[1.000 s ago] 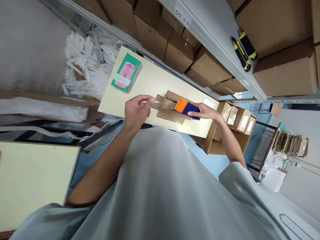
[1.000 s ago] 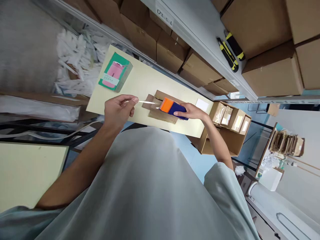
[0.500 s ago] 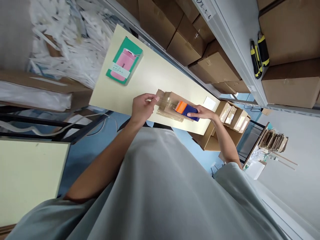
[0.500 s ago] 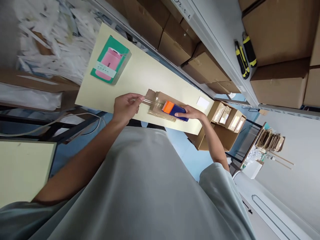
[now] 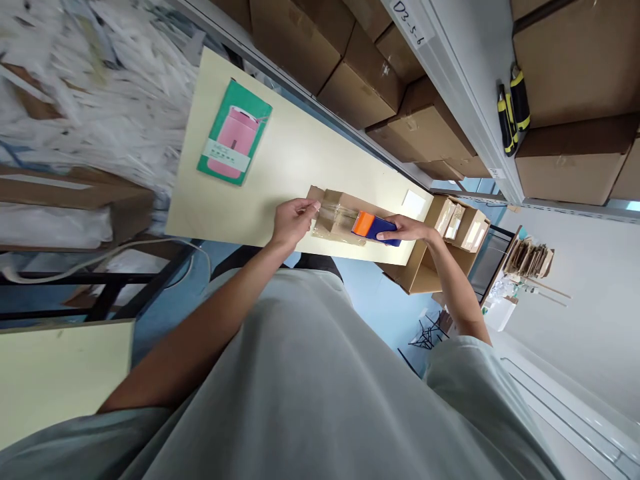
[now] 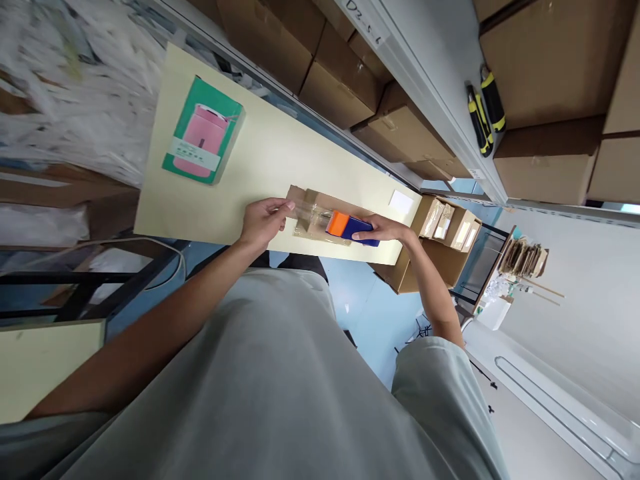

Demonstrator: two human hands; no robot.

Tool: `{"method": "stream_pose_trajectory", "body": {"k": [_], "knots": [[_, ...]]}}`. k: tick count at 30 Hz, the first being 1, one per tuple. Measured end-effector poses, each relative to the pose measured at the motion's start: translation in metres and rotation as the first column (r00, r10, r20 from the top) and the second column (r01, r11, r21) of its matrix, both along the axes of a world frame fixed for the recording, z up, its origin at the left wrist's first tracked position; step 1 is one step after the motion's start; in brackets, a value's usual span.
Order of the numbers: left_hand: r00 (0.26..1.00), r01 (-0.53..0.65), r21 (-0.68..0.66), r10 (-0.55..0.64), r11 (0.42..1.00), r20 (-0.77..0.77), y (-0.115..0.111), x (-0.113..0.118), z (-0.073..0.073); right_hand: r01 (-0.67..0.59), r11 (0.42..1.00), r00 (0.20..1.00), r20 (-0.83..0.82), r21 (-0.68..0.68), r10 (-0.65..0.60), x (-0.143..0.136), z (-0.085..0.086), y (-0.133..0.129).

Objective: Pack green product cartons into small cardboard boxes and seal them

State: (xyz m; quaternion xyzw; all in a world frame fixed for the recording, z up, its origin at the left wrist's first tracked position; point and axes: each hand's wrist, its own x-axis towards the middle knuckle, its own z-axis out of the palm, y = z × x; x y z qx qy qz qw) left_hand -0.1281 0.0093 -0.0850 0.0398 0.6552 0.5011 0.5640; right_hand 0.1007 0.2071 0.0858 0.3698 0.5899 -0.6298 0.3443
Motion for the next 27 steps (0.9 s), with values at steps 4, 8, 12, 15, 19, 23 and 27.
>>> {"method": "stream_pose_trajectory", "body": {"k": [4, 8, 12, 15, 19, 23, 27], "knots": [[0.994, 0.006, -0.034, -0.002, 0.999, 0.108, 0.003, 0.020, -0.026, -0.011, 1.000, 1.000, 0.009, 0.002, 0.011, -0.005, 0.000, -0.002], [0.994, 0.017, 0.002, -0.018, 1.000, 0.111, 0.009, 0.042, -0.042, 0.004, 0.999, 1.000, -0.016, 0.035, -0.004, -0.002, -0.003, -0.005], [0.986, 0.038, 0.044, -0.031, 0.998, -0.163, 0.006, 0.043, -0.044, 0.004, 0.999, 1.000, -0.031, 0.044, -0.003, 0.002, -0.007, -0.007], [0.907, 0.130, 0.082, -0.085, 0.988, -0.412, -0.005, 0.037, -0.027, -0.009, 0.999, 0.998, -0.064, 0.047, 0.012, 0.005, -0.010, -0.007], [0.754, 0.460, 0.117, -0.318, 0.880, -0.575, -0.018, 0.043, 0.009, -0.034, 0.999, 0.988, -0.151, 0.039, 0.040, 0.007, -0.020, -0.004], [0.692, 0.560, 0.040, -0.440, 0.828, -0.572, -0.016, 0.058, 0.022, -0.074, 0.995, 0.978, -0.189, 0.067, 0.085, 0.006, -0.032, 0.003], [0.749, 0.487, 0.046, -0.390, 0.872, -0.536, -0.001, 0.063, 0.014, -0.119, 0.985, 0.961, -0.236, 0.123, 0.145, 0.002, -0.040, 0.009]]}}
